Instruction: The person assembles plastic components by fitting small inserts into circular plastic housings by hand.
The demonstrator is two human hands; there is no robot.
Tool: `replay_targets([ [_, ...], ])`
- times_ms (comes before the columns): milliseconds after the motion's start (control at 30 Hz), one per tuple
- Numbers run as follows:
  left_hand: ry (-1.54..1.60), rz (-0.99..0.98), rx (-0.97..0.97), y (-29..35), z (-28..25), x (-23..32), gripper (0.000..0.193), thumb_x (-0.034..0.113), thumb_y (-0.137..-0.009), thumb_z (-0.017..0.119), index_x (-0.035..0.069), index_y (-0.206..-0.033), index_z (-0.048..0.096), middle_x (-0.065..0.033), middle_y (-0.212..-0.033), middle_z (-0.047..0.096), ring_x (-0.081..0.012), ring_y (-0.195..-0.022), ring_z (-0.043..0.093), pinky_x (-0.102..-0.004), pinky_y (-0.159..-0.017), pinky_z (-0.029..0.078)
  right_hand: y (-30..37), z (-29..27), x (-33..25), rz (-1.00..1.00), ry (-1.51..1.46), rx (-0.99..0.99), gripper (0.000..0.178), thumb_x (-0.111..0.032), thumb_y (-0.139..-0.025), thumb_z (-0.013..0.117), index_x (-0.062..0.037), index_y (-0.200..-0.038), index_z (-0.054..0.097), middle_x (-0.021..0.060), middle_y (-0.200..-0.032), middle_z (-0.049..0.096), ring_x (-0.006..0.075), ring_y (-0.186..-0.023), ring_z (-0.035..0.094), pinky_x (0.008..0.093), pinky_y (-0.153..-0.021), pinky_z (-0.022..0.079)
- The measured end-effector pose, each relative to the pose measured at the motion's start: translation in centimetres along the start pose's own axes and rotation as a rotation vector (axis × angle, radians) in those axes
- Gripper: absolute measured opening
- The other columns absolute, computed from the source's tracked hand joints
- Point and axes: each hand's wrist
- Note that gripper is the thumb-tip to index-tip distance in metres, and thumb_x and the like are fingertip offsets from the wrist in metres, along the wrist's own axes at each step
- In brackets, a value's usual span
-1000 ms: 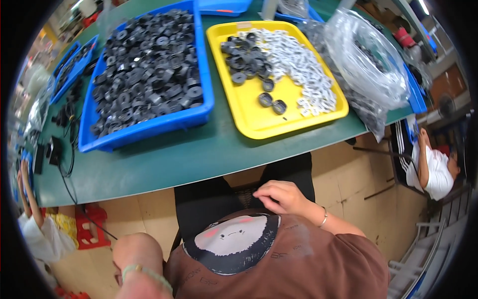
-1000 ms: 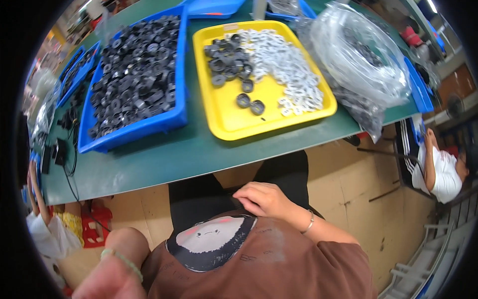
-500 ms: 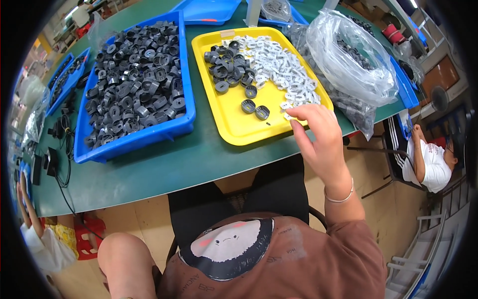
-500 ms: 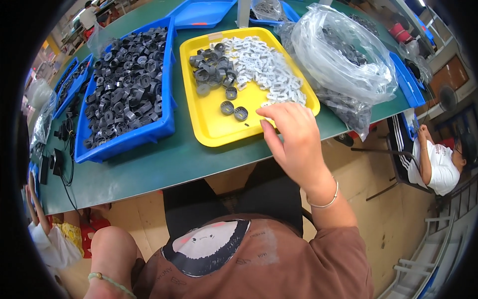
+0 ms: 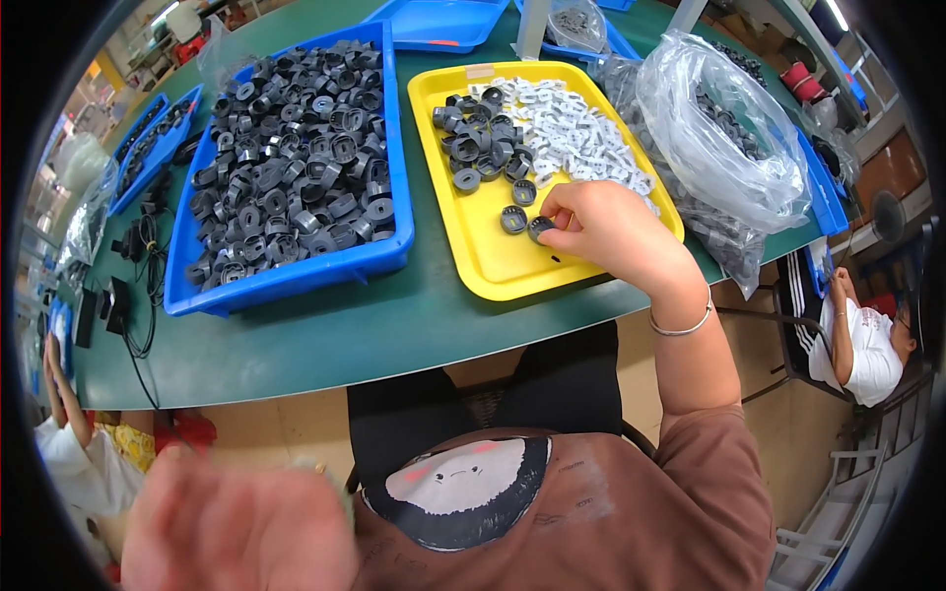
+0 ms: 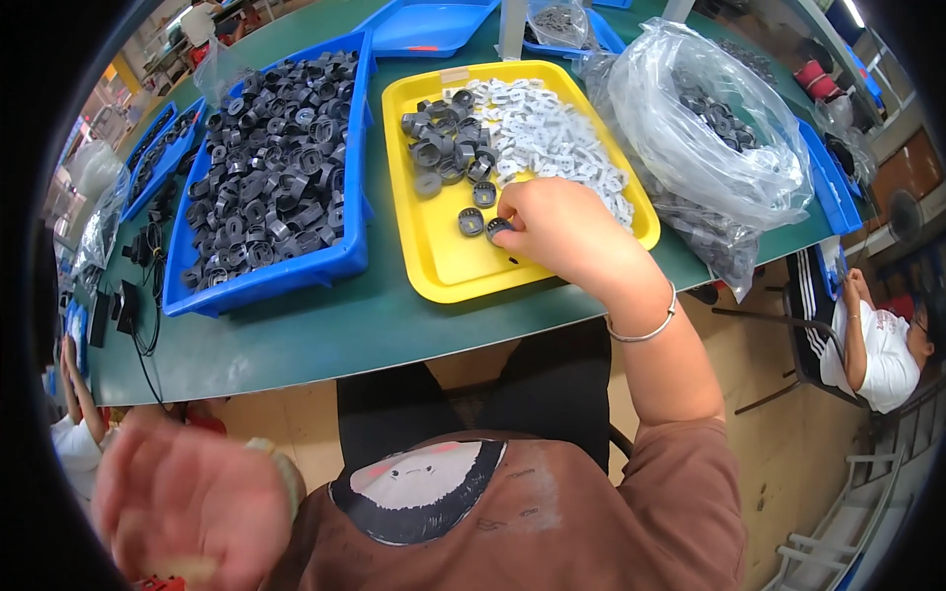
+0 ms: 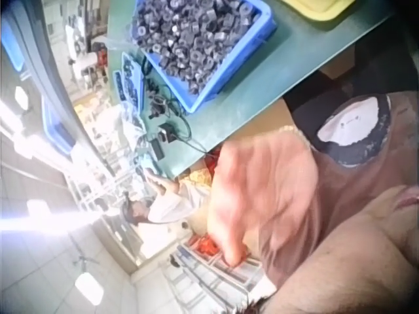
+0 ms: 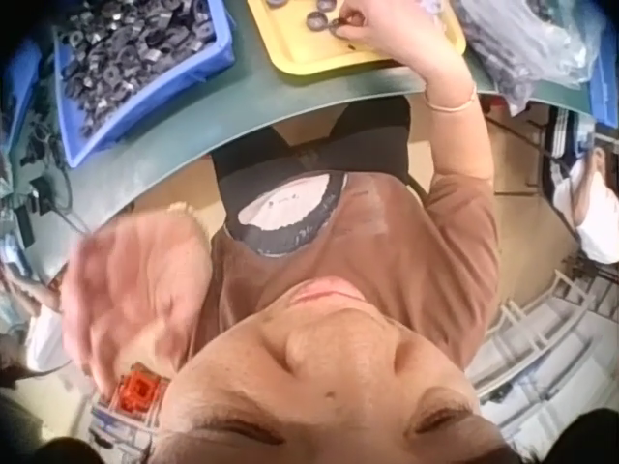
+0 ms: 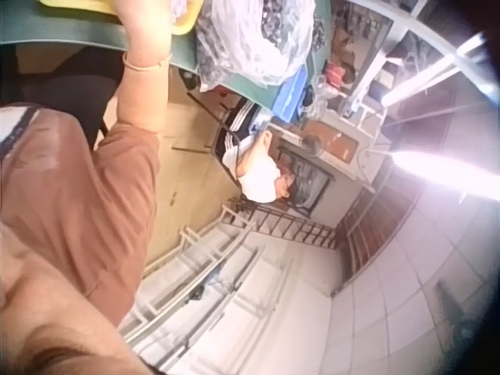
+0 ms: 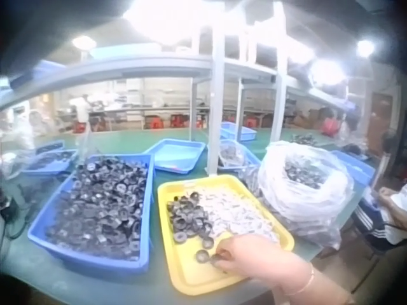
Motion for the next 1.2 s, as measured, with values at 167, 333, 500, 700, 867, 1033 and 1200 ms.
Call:
replay_targets([
  [167, -0.211, -0.692, -0.820, 4.0, -1.0, -5.4, 0.046, -0.004, -0.073, 0.066, -0.002, -0.118, 0.056, -0.0198, -0.113, 0.061, -0.0331, -0.105, 0.059, -0.0385, -0.090, 0.048, 0.5, 0.3, 0.4, -0.034, 0.045, 0.059, 0.024, -0.017, -0.076, 0.075, -0.0005, -0.093, 0.068, 0.0137, -0.083, 0.067, 0.0266, -0.072, 0.066, 0.0363, -0.069, 0.051],
  [333, -0.083, -0.704, -0.959, 6.0, 0.0, -6.8, 0.040, -0.008, -0.081, 0.058, -0.001, -0.120, 0.056, -0.0162, -0.116, 0.059, -0.0248, -0.106, 0.060, -0.0330, -0.090, 0.048, 0.5, 1.1, 0.5, -0.068, 0.053, 0.133, 0.026, -0.012, -0.075, 0.075, -0.0007, -0.097, 0.067, 0.0142, -0.086, 0.065, 0.0259, -0.074, 0.064, 0.0365, -0.069, 0.051],
  [500, 0.017, -1.258, -0.652, 7.5, 3.2, -6.6, 0.038, -0.002, -0.095, 0.052, -0.004, -0.132, 0.050, -0.0153, -0.128, 0.053, -0.0200, -0.106, 0.060, -0.0298, -0.092, 0.049, 1.7, 1.9, -2.5, -0.332, -0.279, 0.333, 0.032, -0.005, -0.074, 0.075, -0.0026, -0.103, 0.061, 0.0121, -0.092, 0.062, 0.0256, -0.080, 0.064, 0.0355, -0.071, 0.052],
  [700, 0.112, -1.382, -0.666, 9.6, 2.0, -8.6, 0.037, 0.004, -0.095, 0.056, 0.001, -0.131, 0.054, -0.0124, -0.110, 0.064, -0.0108, -0.088, 0.066, -0.0244, -0.077, 0.052, 2.7, 3.4, -3.0, -0.328, -0.334, 0.415, 0.031, -0.006, -0.076, 0.075, -0.0028, -0.101, 0.059, 0.0108, -0.091, 0.062, 0.0249, -0.079, 0.063, 0.0349, -0.070, 0.052],
  [867, 0.099, -1.489, -0.699, 8.7, 2.3, -8.8, 0.037, -0.002, -0.096, 0.053, -0.004, -0.133, 0.050, -0.0101, -0.121, 0.060, -0.0156, -0.104, 0.065, -0.0228, -0.085, 0.052, 1.3, -1.1, 1.5, -0.041, -0.097, 0.566, 0.016, -0.002, -0.081, 0.068, -0.0013, -0.096, 0.062, 0.0119, -0.092, 0.064, 0.0237, -0.072, 0.063, 0.0344, -0.067, 0.050],
  [1033, 0.135, -1.251, -0.472, 7.2, 2.1, -7.7, 0.040, -0.002, -0.090, 0.063, 0.000, -0.129, 0.055, -0.0034, -0.104, 0.065, -0.0066, -0.090, 0.064, -0.0205, -0.073, 0.051, -0.1, -1.0, 0.4, -0.118, -0.124, 0.475, 0.012, -0.002, -0.083, 0.066, -0.0007, -0.096, 0.065, 0.0099, -0.090, 0.066, 0.0186, -0.074, 0.062, 0.0299, -0.065, 0.050],
  [1200, 0.107, -1.141, -0.481, 5.3, 2.9, -9.9, 0.035, -0.002, -0.090, 0.063, -0.001, -0.123, 0.055, -0.0047, -0.101, 0.065, -0.0061, -0.085, 0.062, -0.0223, -0.075, 0.052, -1.7, -0.2, 2.4, -0.078, 0.149, 0.330, 0.019, -0.006, -0.080, 0.067, -0.0015, -0.098, 0.066, 0.0139, -0.096, 0.067, 0.0306, -0.083, 0.064, 0.0373, -0.073, 0.051],
])
Point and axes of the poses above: each hand's wrist, its own y-axis away from the middle knuckle, its own z-axis out of the palm, x = y × z
